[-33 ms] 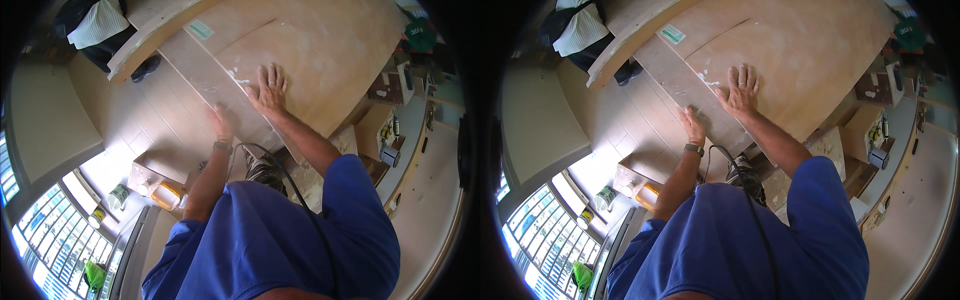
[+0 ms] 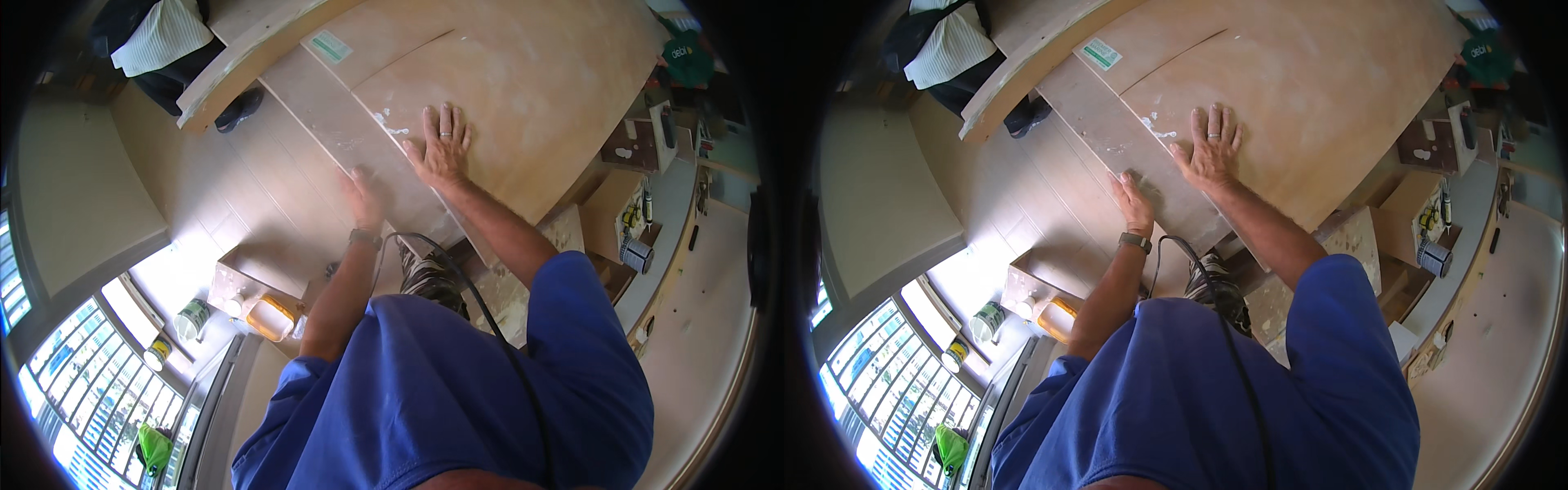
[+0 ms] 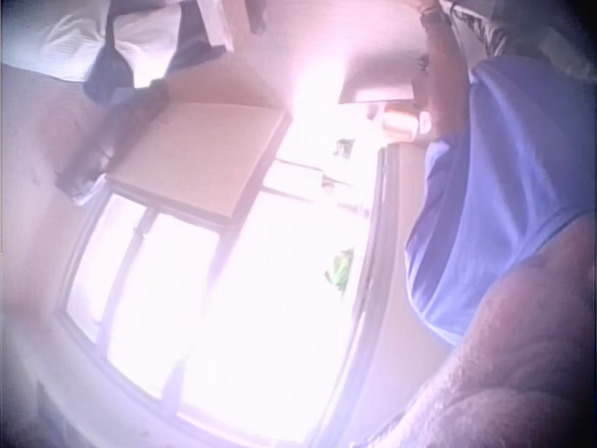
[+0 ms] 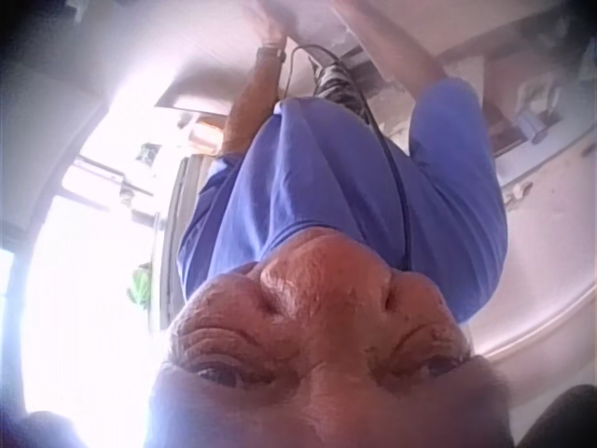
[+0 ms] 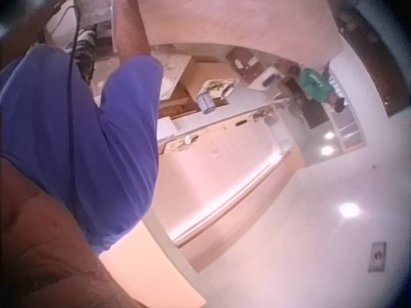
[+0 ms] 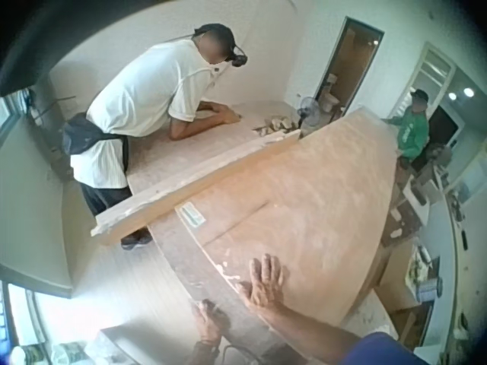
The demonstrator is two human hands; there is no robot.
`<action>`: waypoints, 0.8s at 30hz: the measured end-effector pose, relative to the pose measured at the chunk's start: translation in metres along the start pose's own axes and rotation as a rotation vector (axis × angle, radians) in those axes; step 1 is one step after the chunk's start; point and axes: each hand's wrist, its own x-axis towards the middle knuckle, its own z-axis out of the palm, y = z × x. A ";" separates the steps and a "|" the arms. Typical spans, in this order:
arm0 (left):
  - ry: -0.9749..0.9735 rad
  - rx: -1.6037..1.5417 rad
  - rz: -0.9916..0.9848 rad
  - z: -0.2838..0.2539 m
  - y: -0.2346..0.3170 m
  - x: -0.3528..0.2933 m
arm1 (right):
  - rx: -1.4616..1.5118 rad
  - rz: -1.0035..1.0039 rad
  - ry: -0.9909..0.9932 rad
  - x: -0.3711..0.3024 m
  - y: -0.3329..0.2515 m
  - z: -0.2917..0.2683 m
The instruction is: The person lifts and positions large wooden panels onto a partially assembled shelving unit. They align the panels with the frame and press them into place, occasionally adjusting their position to ensure a proper fit.
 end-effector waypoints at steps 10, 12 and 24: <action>-0.210 0.006 -0.025 -0.015 0.022 0.006 | 0.005 -0.013 -0.027 -0.012 -0.019 0.003; -0.213 0.030 -0.021 -0.020 0.021 0.006 | -0.008 -0.010 -0.036 -0.012 -0.023 -0.001; -1.204 -0.762 0.165 -0.126 0.221 -0.084 | -0.003 0.000 -0.019 -0.016 -0.037 -0.003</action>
